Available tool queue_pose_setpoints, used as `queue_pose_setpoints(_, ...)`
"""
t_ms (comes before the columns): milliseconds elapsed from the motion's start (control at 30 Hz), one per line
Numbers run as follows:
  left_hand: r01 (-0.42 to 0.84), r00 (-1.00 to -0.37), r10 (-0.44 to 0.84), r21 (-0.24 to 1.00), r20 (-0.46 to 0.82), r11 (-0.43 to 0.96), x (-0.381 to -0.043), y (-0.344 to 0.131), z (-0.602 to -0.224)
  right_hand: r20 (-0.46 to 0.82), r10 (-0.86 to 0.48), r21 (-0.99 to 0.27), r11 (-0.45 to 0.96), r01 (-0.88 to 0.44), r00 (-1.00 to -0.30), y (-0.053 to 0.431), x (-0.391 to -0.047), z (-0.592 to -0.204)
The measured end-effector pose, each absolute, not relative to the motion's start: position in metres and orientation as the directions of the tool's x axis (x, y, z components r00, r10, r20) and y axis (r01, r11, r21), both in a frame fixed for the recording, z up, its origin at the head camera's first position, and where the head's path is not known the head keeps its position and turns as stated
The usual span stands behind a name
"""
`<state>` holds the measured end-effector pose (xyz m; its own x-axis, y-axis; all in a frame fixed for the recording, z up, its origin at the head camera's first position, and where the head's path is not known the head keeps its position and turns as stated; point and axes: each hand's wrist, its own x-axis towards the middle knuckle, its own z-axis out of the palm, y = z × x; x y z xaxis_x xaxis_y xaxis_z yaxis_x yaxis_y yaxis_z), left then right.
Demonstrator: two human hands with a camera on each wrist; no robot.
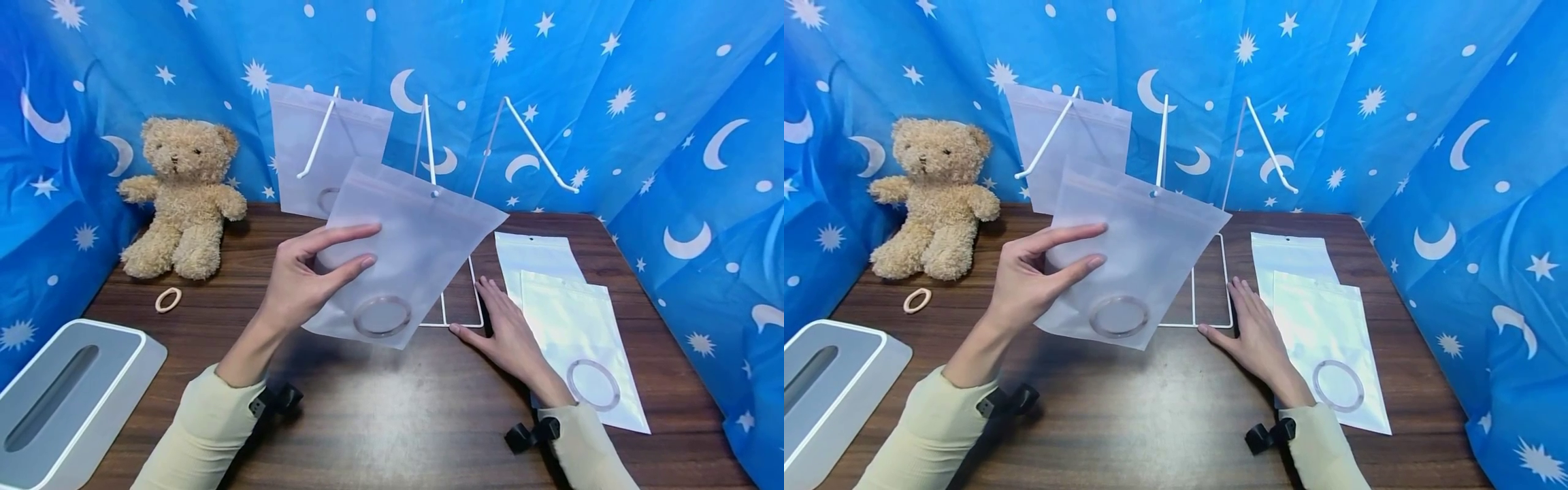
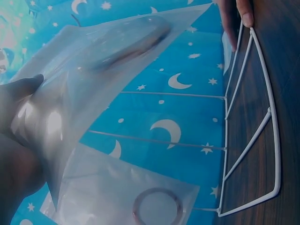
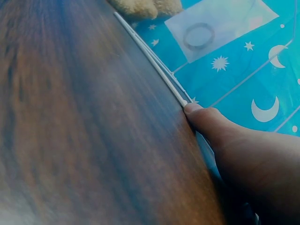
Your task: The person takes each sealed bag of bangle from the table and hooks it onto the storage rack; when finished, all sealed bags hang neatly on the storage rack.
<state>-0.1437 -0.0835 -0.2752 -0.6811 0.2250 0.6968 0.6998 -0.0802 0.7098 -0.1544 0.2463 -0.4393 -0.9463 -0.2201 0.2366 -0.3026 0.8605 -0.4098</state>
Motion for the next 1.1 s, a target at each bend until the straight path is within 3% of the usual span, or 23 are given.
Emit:
queue_pose_setpoints(367, 0.707, -0.676, 0.201, 0.700, 0.709, -0.095, -0.158, -0.072, -0.282, 0.228, -0.213, -0.403, 0.867, -0.292, -0.950, 0.251, -0.153, -0.438)
queue_pose_setpoints(700, 0.664, -0.735, 0.114, 0.743, 0.669, -0.082, -0.183, -0.057, -0.294, 0.233, -0.212, -0.410, 0.864, -0.293, -0.949, 0.251, -0.153, -0.438)
queue_pose_setpoints(1100, 0.700, -0.710, -0.026, 0.703, 0.703, -0.126, -0.220, -0.040, -0.305, 0.225, -0.207, -0.407, 0.868, -0.285, -0.952, 0.246, -0.154, -0.439)
